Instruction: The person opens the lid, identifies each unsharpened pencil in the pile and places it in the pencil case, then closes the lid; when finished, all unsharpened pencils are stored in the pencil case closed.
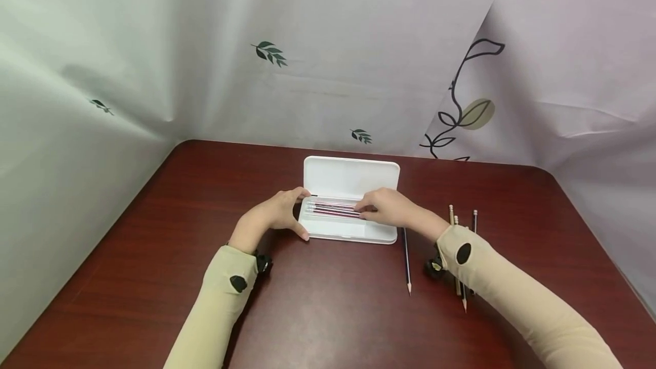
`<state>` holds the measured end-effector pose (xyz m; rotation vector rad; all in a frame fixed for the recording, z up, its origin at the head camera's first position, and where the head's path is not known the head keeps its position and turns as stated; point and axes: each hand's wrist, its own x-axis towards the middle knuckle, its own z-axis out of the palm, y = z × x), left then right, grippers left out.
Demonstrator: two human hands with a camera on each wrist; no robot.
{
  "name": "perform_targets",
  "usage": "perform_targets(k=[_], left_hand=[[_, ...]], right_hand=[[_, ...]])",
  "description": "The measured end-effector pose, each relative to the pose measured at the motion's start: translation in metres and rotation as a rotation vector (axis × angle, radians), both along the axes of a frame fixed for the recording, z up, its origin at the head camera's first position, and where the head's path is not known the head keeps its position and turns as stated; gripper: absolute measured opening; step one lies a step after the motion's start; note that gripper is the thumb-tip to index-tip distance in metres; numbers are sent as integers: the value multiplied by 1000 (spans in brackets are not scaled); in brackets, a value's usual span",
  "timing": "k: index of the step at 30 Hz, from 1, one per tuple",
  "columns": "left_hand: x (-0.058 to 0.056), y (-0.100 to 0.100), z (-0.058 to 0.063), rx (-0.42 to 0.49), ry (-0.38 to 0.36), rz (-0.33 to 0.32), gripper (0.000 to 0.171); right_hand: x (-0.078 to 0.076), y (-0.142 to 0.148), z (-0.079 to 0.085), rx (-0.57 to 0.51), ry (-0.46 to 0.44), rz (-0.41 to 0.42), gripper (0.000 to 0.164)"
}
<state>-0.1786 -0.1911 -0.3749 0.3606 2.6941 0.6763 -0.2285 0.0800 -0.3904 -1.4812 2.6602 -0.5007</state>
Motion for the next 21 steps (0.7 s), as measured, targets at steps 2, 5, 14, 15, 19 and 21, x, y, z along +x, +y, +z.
perform_targets(k=[2, 5, 14, 15, 19, 21], left_hand=[[0, 0, 0, 3, 5, -2, 94], [0, -1, -1, 6, 8, -2, 94], [0, 0, -1, 19, 1, 2, 93], [0, 0, -1, 19, 1, 1, 93], [0, 0, -1, 29, -4, 5, 93], [0, 0, -2, 31, -3, 8, 93]], right_hand=[[0, 2, 0, 1, 1, -3, 15], [0, 5, 0, -4, -10, -3, 15], [-1, 9, -5, -53, -33, 66, 18], [-1, 9, -5, -52, -32, 76, 18], [0, 9, -2, -35, -31, 75, 17], [1, 12, 1, -36, -37, 55, 18]])
